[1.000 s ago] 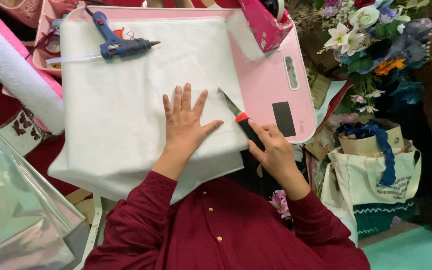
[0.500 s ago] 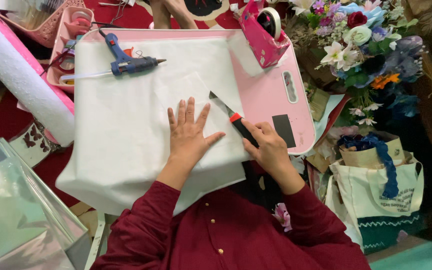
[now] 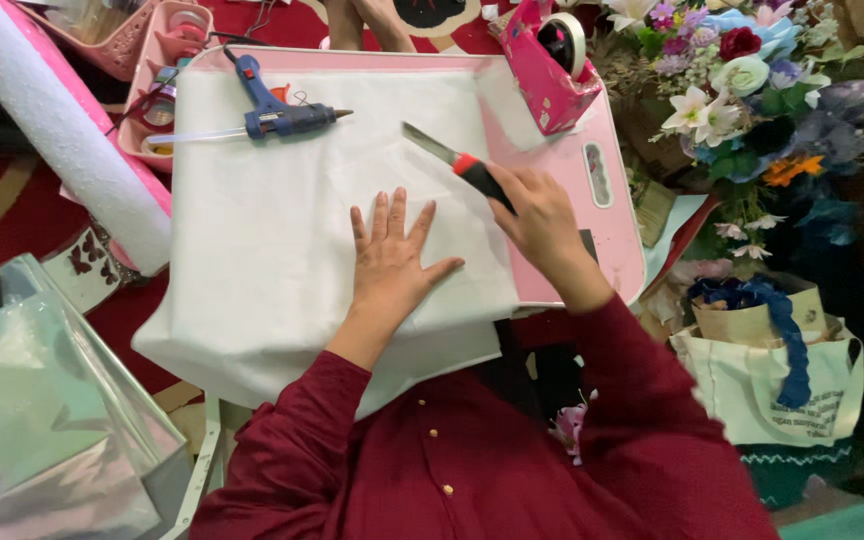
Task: The person uses a utility knife to cut a piece of white fabric on a pink tray. They repeatedly smooth the fabric with their hands and make precise cuts along marked lines.
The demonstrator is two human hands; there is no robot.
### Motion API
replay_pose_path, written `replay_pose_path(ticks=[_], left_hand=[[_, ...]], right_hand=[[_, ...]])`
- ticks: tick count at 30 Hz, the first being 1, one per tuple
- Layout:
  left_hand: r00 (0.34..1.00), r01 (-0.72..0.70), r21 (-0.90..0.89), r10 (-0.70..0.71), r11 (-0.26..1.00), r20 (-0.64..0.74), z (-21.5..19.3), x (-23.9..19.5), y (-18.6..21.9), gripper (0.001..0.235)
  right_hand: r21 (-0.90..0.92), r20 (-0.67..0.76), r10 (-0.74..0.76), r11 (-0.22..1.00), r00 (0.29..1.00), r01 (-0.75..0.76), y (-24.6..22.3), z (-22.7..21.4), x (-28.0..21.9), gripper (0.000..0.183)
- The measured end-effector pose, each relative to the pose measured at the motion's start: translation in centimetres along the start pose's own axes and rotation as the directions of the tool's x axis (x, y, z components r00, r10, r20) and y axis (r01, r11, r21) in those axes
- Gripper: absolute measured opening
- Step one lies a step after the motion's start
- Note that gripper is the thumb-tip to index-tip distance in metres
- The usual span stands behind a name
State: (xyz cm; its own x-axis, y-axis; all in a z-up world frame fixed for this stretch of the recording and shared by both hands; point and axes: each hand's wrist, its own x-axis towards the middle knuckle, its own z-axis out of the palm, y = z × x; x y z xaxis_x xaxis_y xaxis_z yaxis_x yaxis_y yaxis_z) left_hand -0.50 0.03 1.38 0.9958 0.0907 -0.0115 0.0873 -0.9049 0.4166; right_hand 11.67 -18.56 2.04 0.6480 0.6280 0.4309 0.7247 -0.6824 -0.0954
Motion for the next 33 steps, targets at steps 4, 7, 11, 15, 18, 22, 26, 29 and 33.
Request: replay_pose_path(ticks=[4, 7, 11, 15, 18, 22, 26, 29, 33], left_hand=[[1.0, -0.012, 0.005, 0.012, 1.0, -0.003, -0.1, 0.0, 0.0, 0.083], [1.0, -0.01, 0.001, 0.01, 1.0, 0.008, -0.2, -0.1, 0.1, 0.083], [1.0, 0.0, -0.03, 0.001, 1.0, 0.029, -0.2, 0.1, 0.0, 0.084], [0.998, 0.029, -0.049, -0.027, 0.998, 0.052, -0.6, 0.0, 0.3, 0.09], [0.999, 0.021, -0.05, -0.02, 0.999, 0.032, 0.1, 0.0, 0.0, 0.097], [0.999, -0.015, -0.092, 0.011, 0.996, -0.038, 0.5, -0.4, -0.3, 0.094], [0.974, -0.061, -0.24, 0.005, 0.969, -0.225, 0.5, -0.6, -1.0, 0.091], [0.927, -0.084, -0.422, -0.085, 0.903, -0.366, 0.4, -0.6, -1.7, 0.087], [0.825, -0.189, -0.68, -0.261, 0.708, -0.501, 0.1, -1.0, -2.4, 0.064]], right_hand=[[0.071, 0.089, -0.059, 0.996, 0.994, 0.052, -0.6, 2.9, 4.4, 0.043], [0.104, 0.203, -0.046, 0.994, 0.978, 0.025, -1.2, 3.6, 5.4, 0.04], [0.161, 0.177, -0.062, 0.986, 0.982, 0.033, -2.0, 1.8, 5.1, 0.036], [0.326, 0.388, -0.115, 0.945, 0.914, -0.019, -3.4, 0.0, 4.5, 0.038], [0.239, 0.517, -0.129, 0.971, 0.846, 0.002, -4.1, -0.8, 5.3, 0.042], [0.19, 0.584, -0.134, 0.981, 0.801, 0.025, -2.9, 1.3, 5.9, 0.045], [0.183, 0.613, -0.135, 0.983, 0.778, 0.027, -2.6, 2.1, 6.3, 0.03], [0.211, 0.6, -0.161, 0.977, 0.784, 0.04, -2.5, 2.3, 6.0, 0.023], [0.445, 0.496, -0.26, 0.895, 0.828, 0.014, -2.1, 1.5, 5.0, 0.022]])
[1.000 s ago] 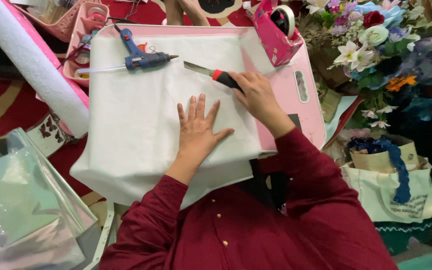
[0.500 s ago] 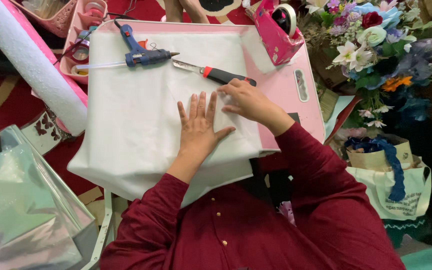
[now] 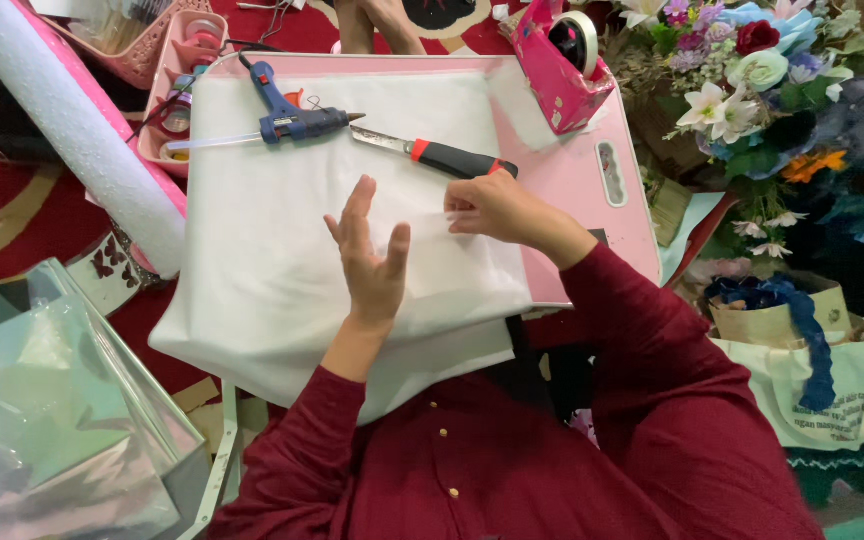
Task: The person uses a utility knife to cut a piece of white fabric on a pink tray. They repeatedly smooth the fabric with their hands and make precise cuts along marked lines.
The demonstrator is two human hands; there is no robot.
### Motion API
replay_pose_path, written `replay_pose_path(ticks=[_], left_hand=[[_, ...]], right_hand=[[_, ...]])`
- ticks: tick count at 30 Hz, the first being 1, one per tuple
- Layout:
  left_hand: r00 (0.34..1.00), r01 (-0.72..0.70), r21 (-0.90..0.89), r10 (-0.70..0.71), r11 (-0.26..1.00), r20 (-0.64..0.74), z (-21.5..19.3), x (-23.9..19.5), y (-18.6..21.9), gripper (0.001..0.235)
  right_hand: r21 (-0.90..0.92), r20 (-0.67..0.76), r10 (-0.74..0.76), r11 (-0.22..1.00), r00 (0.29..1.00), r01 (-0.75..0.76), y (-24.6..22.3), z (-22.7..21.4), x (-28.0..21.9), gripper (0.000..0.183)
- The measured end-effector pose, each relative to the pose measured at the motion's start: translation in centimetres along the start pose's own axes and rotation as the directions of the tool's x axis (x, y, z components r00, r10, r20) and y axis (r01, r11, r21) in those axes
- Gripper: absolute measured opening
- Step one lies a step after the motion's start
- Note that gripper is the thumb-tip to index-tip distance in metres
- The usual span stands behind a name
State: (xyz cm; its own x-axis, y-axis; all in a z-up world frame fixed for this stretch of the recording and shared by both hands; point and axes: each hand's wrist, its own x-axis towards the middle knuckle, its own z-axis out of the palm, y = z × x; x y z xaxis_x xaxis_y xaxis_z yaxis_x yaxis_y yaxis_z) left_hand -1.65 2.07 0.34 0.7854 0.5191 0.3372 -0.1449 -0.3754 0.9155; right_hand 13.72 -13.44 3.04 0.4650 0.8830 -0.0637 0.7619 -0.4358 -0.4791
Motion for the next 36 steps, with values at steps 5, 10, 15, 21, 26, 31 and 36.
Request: replay_pose_path(ticks=[5, 10, 15, 21, 26, 31, 36], left_hand=[[0.991, -0.007, 0.022, 0.004, 1.0, 0.137, -0.9, 0.7, 3.4, 0.074], [0.953, -0.038, 0.169, -0.015, 0.985, 0.303, 0.5, 3.1, 5.7, 0.012], [0.959, -0.062, 0.124, 0.025, 0.99, 0.282, 3.9, 8.4, 4.7, 0.015], [0.809, -0.018, 0.34, -0.186, 0.94, 0.558, 5.2, 8.4, 7.2, 0.089], [0.821, -0.274, 0.589, -0.135, 0.76, 0.555, 8.3, 6.6, 3.7, 0.071], [0.851, -0.361, 0.649, -0.048, 0.67, 0.523, 10.1, 5.0, 2.9, 0.063], [0.858, -0.303, 0.702, -0.137, 0.644, 0.495, 11.7, 4.7, 1.1, 0.058]], right_hand=[[0.222, -0.023, -0.029, 0.974, 0.999, 0.033, -2.4, -4.0, -1.7, 0.011], [0.278, -0.151, -0.04, 0.957, 0.988, 0.081, -2.3, -7.3, -3.2, 0.015], [0.336, -0.577, 0.161, 0.94, 0.8, 0.053, 5.0, -8.9, -4.1, 0.018], [0.495, -0.432, 0.244, 0.869, 0.868, 0.002, 6.5, -5.2, -3.1, 0.034], [0.536, -0.41, 0.275, 0.844, 0.87, -0.015, 7.6, -1.7, -2.2, 0.03], [0.613, -0.42, 0.344, 0.79, 0.84, -0.017, 7.8, -0.7, -2.4, 0.026], [0.698, -0.34, 0.334, 0.716, 0.879, -0.002, 8.9, -0.6, -2.4, 0.043]])
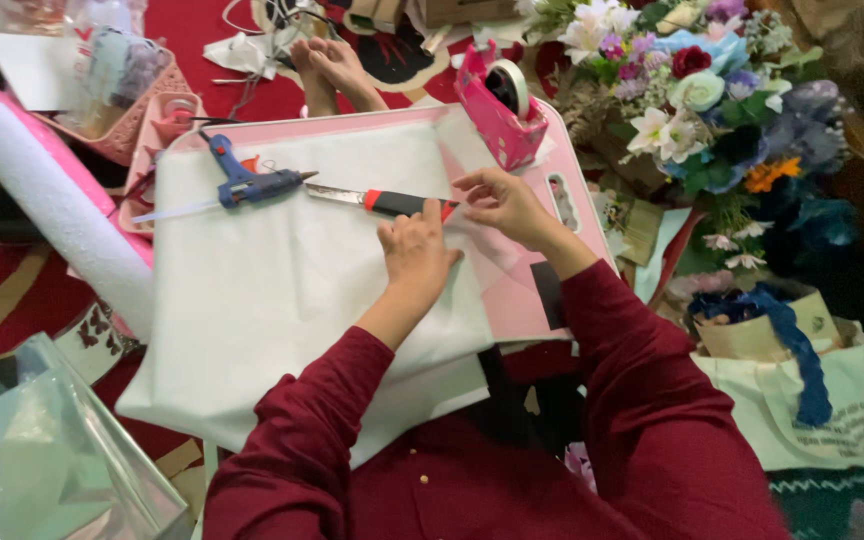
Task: The person uses a utility knife to cut a piece of white fabric on a pink tray. They repeatedly smooth the fabric with their hands and make precise cuts along marked lines.
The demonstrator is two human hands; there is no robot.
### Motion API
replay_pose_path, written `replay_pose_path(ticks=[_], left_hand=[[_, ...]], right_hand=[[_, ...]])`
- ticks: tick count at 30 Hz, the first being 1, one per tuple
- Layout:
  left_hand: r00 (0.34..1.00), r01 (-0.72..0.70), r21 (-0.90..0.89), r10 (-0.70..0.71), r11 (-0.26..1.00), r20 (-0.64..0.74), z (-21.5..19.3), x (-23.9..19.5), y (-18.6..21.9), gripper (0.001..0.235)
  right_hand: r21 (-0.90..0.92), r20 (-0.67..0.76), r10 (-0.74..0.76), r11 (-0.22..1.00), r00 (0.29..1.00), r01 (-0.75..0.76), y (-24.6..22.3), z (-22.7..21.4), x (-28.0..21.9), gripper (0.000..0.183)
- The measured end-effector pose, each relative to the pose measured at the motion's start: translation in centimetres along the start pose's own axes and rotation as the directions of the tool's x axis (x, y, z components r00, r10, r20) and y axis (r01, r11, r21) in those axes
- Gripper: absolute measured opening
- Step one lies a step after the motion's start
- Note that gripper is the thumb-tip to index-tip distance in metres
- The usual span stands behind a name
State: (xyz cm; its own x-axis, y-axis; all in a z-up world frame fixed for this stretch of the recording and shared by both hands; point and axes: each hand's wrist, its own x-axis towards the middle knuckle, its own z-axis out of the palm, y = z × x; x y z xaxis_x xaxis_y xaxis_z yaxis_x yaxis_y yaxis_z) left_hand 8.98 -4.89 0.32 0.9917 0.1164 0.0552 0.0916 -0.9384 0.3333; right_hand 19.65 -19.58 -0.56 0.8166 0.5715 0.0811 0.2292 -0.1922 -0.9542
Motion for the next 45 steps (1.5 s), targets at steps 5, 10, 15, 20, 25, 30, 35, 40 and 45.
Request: replay_pose_path(ticks=[5, 10, 15, 20, 25, 30, 35, 40, 45], left_hand=[[0.998, 0.051, -0.222, -0.042, 0.974, 0.046, -0.6, 0.3, -1.0, 0.051], [0.997, 0.024, -0.325, -0.001, 0.946, 0.073, 0.3, 1.9, -2.2, 0.023], [0.999, -0.033, -0.614, 0.014, 0.789, -0.037, 0.8, 3.0, -3.3, 0.027], [0.991, -0.019, -0.885, -0.108, 0.466, -0.079, -3.1, 4.3, -3.9, 0.012], [0.944, 0.21, -0.977, -0.268, 0.028, 0.195, -5.3, 8.2, -2.5, 0.015], [0.898, 0.242, -0.923, -0.291, -0.301, 0.33, -1.0, 14.3, -1.3, 0.019], [0.839, 0.215, -0.937, -0.44, -0.274, 0.321, 3.0, 16.8, 1.1, 0.014], [0.805, 0.247, -0.956, -0.515, -0.158, 0.293, 2.1, 16.1, 3.1, 0.011], [0.811, 0.384, -0.91, -0.528, 0.158, 0.251, 1.9, 15.9, 3.4, 0.009]], right_hand=[[0.114, 0.064, -0.012, 0.993, 0.998, 0.005, -1.9, -0.2, -0.8, 0.05], [0.174, 0.07, -0.061, 0.984, 0.996, 0.048, -2.5, -0.3, -0.6, 0.049], [-0.109, -0.234, -0.254, 0.966, 0.938, 0.234, -4.7, -2.0, -0.2, 0.034], [-0.46, -0.458, -0.397, 0.872, 0.795, 0.17, -5.7, -4.6, 0.9, 0.065], [-0.195, -0.405, 0.157, 0.948, 0.901, -0.252, -5.8, -4.7, 2.5, 0.089], [-0.328, -0.49, -0.015, 0.93, 0.871, -0.168, -2.8, -5.8, 3.9, 0.065], [0.0, -0.545, 0.115, 0.991, 0.83, -0.137, -6.8, -6.6, 3.0, 0.056], [-0.104, -0.587, -0.126, 0.991, 0.8, 0.08, -7.9, -8.6, 2.2, 0.052], [0.016, -0.544, -0.234, 0.957, 0.806, 0.289, -8.7, -8.1, 2.0, 0.045]])
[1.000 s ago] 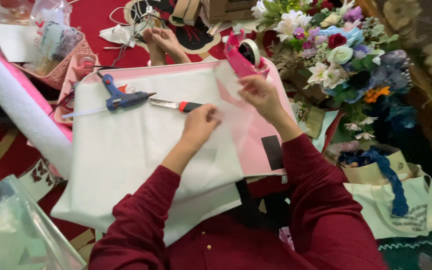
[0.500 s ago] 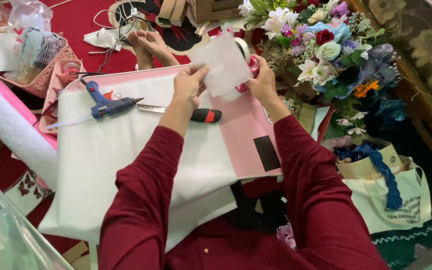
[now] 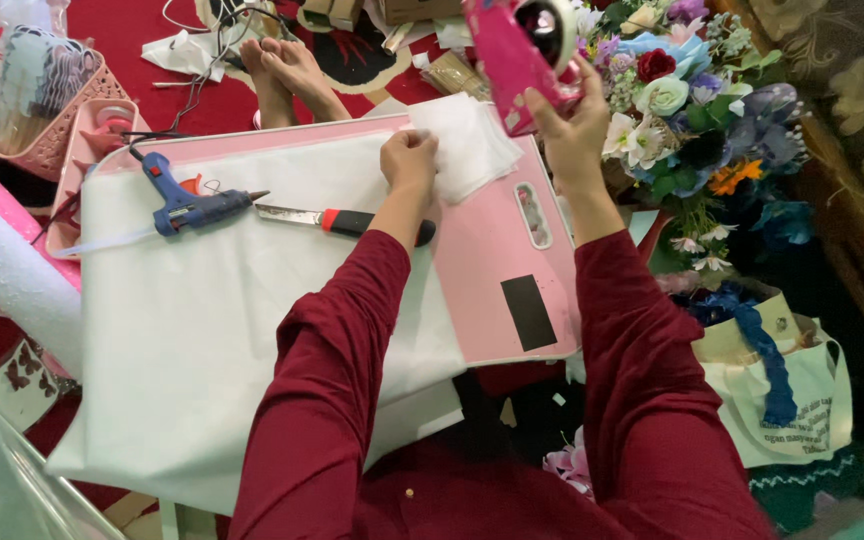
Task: The person uses a utility knife to cut a piece of white fabric on a pink tray. They repeatedly smooth the fabric with their hands and make precise cuts along marked lines.
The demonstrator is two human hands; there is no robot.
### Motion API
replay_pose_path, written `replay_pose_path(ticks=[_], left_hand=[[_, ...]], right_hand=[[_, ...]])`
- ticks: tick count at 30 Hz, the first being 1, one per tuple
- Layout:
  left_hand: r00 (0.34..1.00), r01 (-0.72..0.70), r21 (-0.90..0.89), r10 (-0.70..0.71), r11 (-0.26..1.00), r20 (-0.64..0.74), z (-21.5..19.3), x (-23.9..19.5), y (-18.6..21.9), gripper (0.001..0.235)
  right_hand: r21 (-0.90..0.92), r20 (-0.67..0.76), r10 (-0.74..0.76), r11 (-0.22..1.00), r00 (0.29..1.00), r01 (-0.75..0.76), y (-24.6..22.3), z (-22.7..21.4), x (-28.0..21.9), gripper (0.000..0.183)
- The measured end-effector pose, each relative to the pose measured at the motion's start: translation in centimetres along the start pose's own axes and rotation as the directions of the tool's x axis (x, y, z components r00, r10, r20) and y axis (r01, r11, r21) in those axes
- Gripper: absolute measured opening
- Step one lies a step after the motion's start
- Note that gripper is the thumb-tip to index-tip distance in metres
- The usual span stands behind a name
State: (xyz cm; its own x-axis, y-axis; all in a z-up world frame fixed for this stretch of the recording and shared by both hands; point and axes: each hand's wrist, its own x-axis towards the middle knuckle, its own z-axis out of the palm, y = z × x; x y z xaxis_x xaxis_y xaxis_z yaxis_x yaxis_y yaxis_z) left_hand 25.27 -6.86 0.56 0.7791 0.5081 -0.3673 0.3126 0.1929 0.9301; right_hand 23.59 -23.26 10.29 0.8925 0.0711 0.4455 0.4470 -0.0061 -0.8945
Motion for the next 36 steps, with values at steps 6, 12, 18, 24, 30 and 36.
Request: replay_pose_path(ticks=[6, 12, 18, 24, 30, 36], left_hand=[[0.999, -0.049, 0.277, 0.05, 0.96, 0.004, 0.8, 2.0, -2.1, 0.029], [0.904, -0.427, 0.332, 0.403, 0.841, 0.143, -1.3, 1.2, -2.9, 0.073], [0.535, -0.845, 0.188, 0.8, 0.501, 0.27, -13.2, -7.6, 0.5, 0.034], [0.451, -0.883, 0.294, 0.837, 0.367, 0.31, -25.6, -18.5, -0.5, 0.014], [0.398, -0.83, 0.55, 0.791, 0.095, 0.464, -29.0, -19.7, -8.4, 0.042], [0.293, -0.889, 0.457, 0.728, -0.031, 0.62, -26.9, -20.4, -8.6, 0.059]], right_hand=[[-0.226, 0.093, 0.119, 0.969, 0.988, -0.096, 3.8, 2.3, -1.5, 0.06], [-0.492, 0.114, 0.219, 0.86, 0.969, -0.136, 4.1, 3.4, -2.2, 0.062], [-0.508, 0.102, 0.14, 0.859, 0.985, -0.069, 3.3, 2.8, -3.2, 0.107], [-0.414, 0.5, -0.343, 0.712, 0.795, 0.567, -1.7, 6.0, -8.2, 0.024], [-0.471, 0.667, -0.185, 0.646, 0.722, 0.6, 5.5, 8.6, -11.5, 0.044], [-0.621, 0.62, -0.106, 0.539, 0.777, 0.569, 5.4, 9.4, -11.6, 0.041]])
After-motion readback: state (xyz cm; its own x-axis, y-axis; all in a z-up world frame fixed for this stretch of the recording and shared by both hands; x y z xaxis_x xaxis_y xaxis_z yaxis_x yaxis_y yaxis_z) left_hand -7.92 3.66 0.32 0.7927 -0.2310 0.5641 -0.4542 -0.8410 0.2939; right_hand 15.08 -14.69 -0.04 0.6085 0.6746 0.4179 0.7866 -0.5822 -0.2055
